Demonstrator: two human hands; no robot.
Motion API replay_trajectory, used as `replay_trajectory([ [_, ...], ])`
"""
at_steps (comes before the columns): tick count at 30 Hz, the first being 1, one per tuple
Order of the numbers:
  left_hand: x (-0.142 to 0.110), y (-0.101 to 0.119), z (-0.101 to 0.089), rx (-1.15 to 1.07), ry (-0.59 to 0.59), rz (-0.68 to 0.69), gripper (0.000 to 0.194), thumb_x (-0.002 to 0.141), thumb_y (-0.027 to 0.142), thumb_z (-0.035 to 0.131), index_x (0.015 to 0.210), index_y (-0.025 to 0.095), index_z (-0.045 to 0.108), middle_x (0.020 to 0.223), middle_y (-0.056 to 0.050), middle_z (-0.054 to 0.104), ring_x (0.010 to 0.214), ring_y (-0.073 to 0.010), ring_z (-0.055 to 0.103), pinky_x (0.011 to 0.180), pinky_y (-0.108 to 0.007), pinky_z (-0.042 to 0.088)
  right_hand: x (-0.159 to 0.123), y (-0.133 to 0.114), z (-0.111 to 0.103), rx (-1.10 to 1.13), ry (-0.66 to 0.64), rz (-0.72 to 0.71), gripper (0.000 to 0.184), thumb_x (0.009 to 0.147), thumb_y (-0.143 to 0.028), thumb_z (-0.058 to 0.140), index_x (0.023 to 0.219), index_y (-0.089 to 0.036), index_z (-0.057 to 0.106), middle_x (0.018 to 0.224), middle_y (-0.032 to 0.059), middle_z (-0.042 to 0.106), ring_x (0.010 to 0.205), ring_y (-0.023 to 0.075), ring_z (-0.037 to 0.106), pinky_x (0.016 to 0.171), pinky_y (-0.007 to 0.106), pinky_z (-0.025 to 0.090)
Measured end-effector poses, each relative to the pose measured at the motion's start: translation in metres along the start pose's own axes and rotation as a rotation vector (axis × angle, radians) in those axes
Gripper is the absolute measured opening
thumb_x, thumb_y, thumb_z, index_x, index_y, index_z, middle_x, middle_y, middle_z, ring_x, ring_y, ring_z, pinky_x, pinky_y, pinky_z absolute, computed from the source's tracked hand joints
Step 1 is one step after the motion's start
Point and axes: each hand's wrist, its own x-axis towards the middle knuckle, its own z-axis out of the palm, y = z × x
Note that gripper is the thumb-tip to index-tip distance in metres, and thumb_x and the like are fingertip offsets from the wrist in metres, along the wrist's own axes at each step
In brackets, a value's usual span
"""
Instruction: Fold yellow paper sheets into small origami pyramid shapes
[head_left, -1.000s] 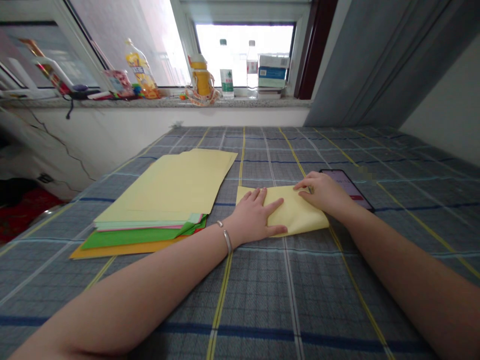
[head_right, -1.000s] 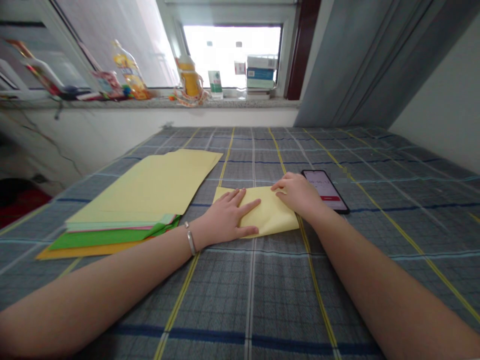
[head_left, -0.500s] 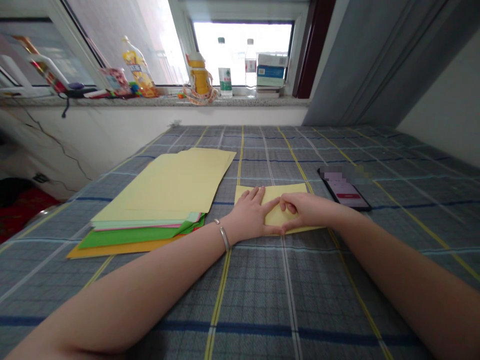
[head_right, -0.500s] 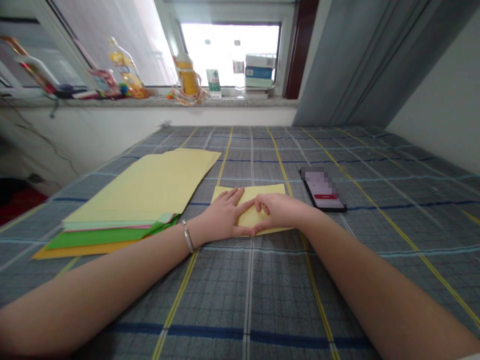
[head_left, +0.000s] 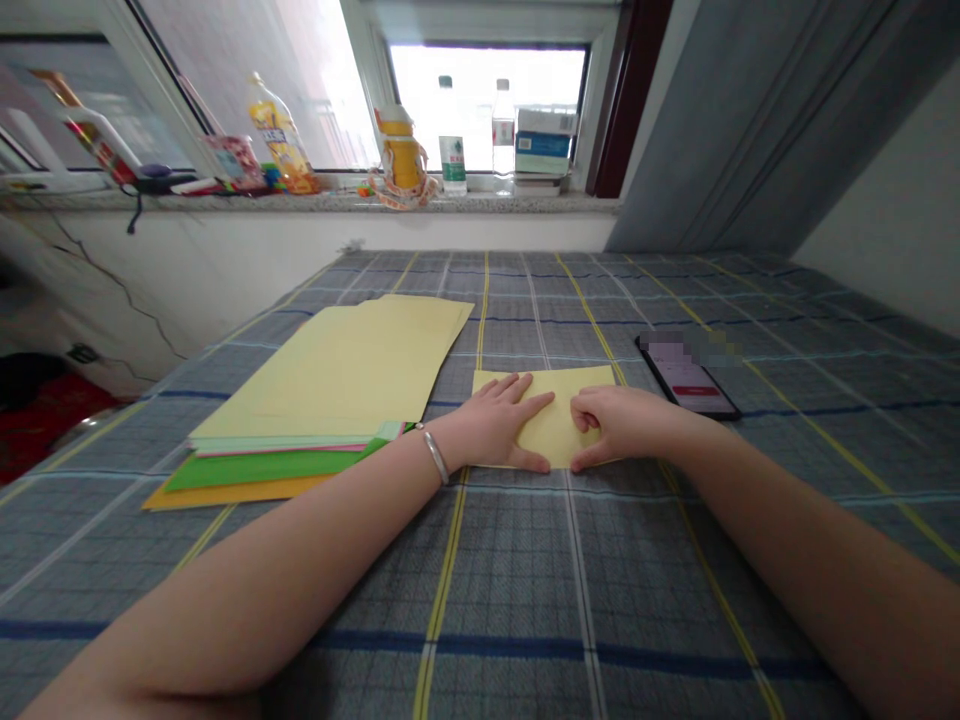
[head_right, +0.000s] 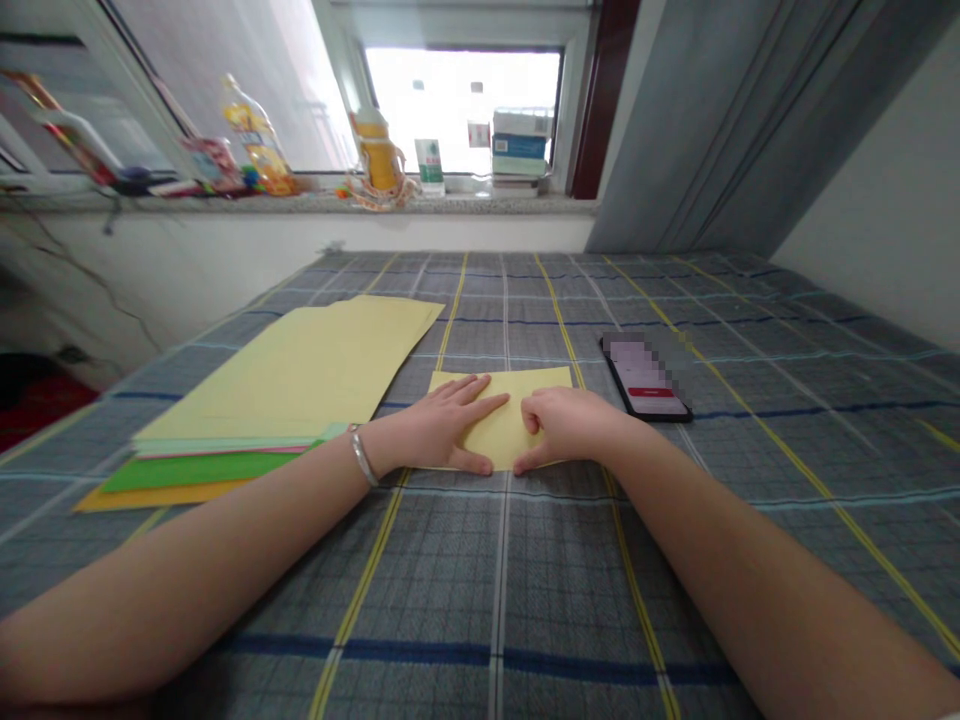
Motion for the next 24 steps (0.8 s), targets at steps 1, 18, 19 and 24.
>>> replay_trajectory([
  [1,-0.001,-0.001,-0.001,0.004,-0.014,0.011,0.098,0.074,0.071,0.058,0.151,0.022,0.021,0.157,-0.020,0.014,0.144,-0.0384,0.016,0.114,-0.050,0.021,-0.002,0.001,-0.001,-0.005,-0.006,0.011,0.049,0.058,-0.066,0.070,0.077,-0.023,0.055,0.084,0.0019,0.066,0.075,0.0212,0.057,0.054,0.029,0.030],
  [18,-0.027,-0.016,-0.005,0.043,-0.019,0.033,0.085,0.083,0.067,0.052,0.150,0.022,0.025,0.155,-0.018,0.022,0.143,-0.0346,0.021,0.113,-0.049,0.024,-0.033,0.009,-0.013,-0.076,-0.162,0.319,0.046,0.063,-0.068,0.063,0.070,-0.024,0.052,0.076,0.0041,0.066,0.068,0.0242,0.061,0.049,0.030,0.029],
  [19,-0.029,-0.016,-0.004,0.048,-0.007,0.026,0.084,0.084,0.067,0.050,0.150,0.022,0.025,0.155,-0.018,0.024,0.143,-0.0346,0.022,0.113,-0.049,0.024,-0.034,0.008,-0.014,-0.085,-0.173,0.336,0.045,0.065,-0.067,0.063,0.070,-0.024,0.052,0.077,0.0045,0.067,0.069,0.0246,0.061,0.049,0.031,0.030],
  [24,-0.038,-0.020,-0.003,0.068,-0.008,0.011,0.084,0.083,0.066,0.052,0.150,0.024,0.025,0.155,-0.016,0.024,0.142,-0.0352,0.025,0.112,-0.050,0.024,-0.039,0.005,-0.016,-0.090,-0.183,0.390,0.044,0.064,-0.066,0.064,0.068,-0.024,0.053,0.076,0.0060,0.068,0.070,0.0259,0.063,0.051,0.032,0.033],
])
